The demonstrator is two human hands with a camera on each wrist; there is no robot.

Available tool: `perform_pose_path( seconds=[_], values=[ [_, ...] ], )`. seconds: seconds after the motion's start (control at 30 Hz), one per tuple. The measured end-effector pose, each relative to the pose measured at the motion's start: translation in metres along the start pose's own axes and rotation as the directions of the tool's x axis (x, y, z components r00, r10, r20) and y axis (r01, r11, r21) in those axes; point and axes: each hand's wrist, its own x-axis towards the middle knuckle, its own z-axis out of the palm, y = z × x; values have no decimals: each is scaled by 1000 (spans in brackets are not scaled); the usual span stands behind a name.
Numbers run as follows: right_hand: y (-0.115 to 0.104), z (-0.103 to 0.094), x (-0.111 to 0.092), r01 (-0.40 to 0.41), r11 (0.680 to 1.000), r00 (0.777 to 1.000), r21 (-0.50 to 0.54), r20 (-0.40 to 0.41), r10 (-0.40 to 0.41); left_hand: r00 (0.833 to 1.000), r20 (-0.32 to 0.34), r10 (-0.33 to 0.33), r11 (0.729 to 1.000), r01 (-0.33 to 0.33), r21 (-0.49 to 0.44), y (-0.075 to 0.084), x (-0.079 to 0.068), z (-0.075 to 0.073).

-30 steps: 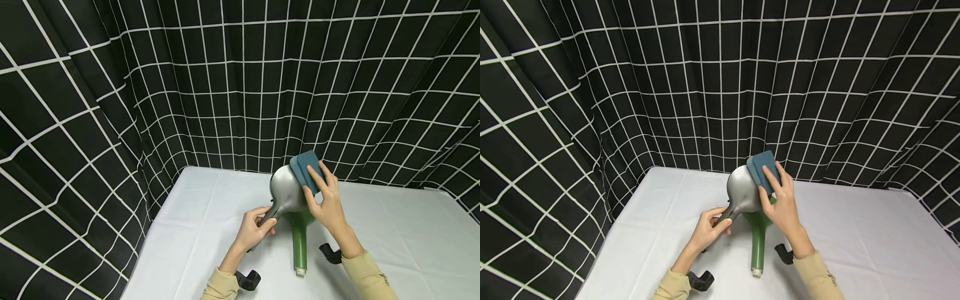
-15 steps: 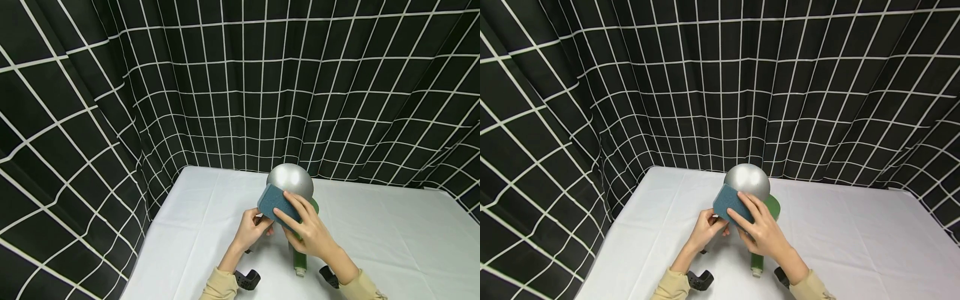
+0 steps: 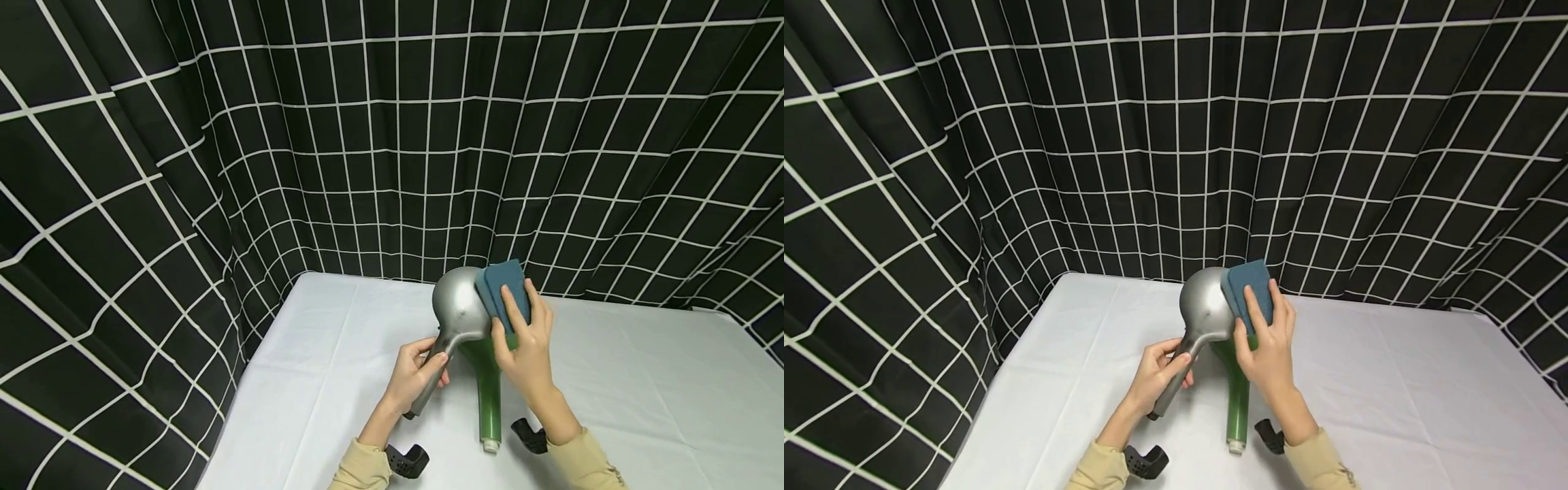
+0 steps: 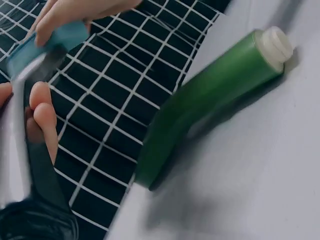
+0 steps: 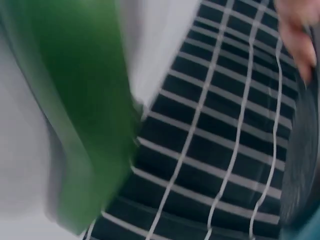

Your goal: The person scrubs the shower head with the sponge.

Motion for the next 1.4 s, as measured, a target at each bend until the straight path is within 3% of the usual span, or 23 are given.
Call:
perform_pose_path(
  seconds=[0.1, 0.2, 0.27, 0.3, 0.33, 0.4, 0.47, 0.53, 0.6, 0.67, 0.8, 0.9, 0.97, 1.0, 1.07, 1.23, 1.33, 1.4],
  values=[
    [-13, 7, -10, 197, 980, 980, -6, 28, -197, 1000, 1, -12, 1000, 12, -13, 2, 1, 3],
    [-21, 9, -16, 389, 921, 916, 16, 100, -388, 1000, -8, -29, 999, 28, -33, 2, 2, 4],
    [-21, 7, -16, 457, 889, 881, 21, 124, -456, 999, -10, -40, 998, 40, -54, 3, 2, 5],
    [-20, 5, -15, 469, 883, 876, 18, 120, -468, 999, -9, -46, 997, 45, -69, 3, 1, 5],
    [-18, 4, -13, 462, 887, 882, 12, 101, -461, 999, -7, -52, 995, 52, -87, 3, 1, 5],
    [-12, 1, -8, 403, 915, 915, 0, 35, -403, 998, -4, -68, 990, 67, -126, 3, 0, 5],
    [-6, -1, -3, 297, 955, 954, -11, -35, -297, 997, -1, -72, 985, 71, -160, 3, -1, 5],
    [-3, -1, 0, 179, 984, 980, -16, -90, -179, 997, -5, -81, 978, 79, -193, 2, -1, 5],
    [-3, 0, 0, 111, 994, 984, -14, -137, -112, 995, -6, -96, 971, 92, -221, 2, -2, 6],
    [-6, 2, -3, 115, 993, 980, -20, -162, -117, 992, 0, -127, 957, 122, -263, 3, -3, 8],
    [-16, 7, -11, 304, 953, 946, -22, -109, -304, 975, 32, -221, 894, 215, -394, 4, -3, 12],
    [-21, 5, -14, 461, 887, 887, -19, -8, -462, 959, 82, -271, 824, 275, -495, 5, -3, 15],
    [-22, 3, -13, 525, 851, 851, -19, 28, -525, 950, 118, -288, 783, 305, -543, 5, -3, 15],
    [-21, 2, -12, 538, 843, 843, -24, 26, -537, 947, 138, -291, 767, 317, -558, 5, -3, 15],
    [-19, 0, -7, 509, 860, 861, -33, -6, -509, 939, 166, -301, 739, 340, -582, 5, -3, 15],
    [-15, -2, 5, 295, 955, 950, -32, -94, -296, 925, 182, -334, 700, 373, -608, 6, -2, 16],
    [-17, -1, 6, 222, 974, 968, -37, -114, -225, 919, 178, -351, 691, 383, -613, 7, -2, 16],
    [-19, 0, 3, 237, 971, 965, -41, -104, -240, 919, 178, -352, 694, 384, -609, 7, -2, 16]
  ],
)
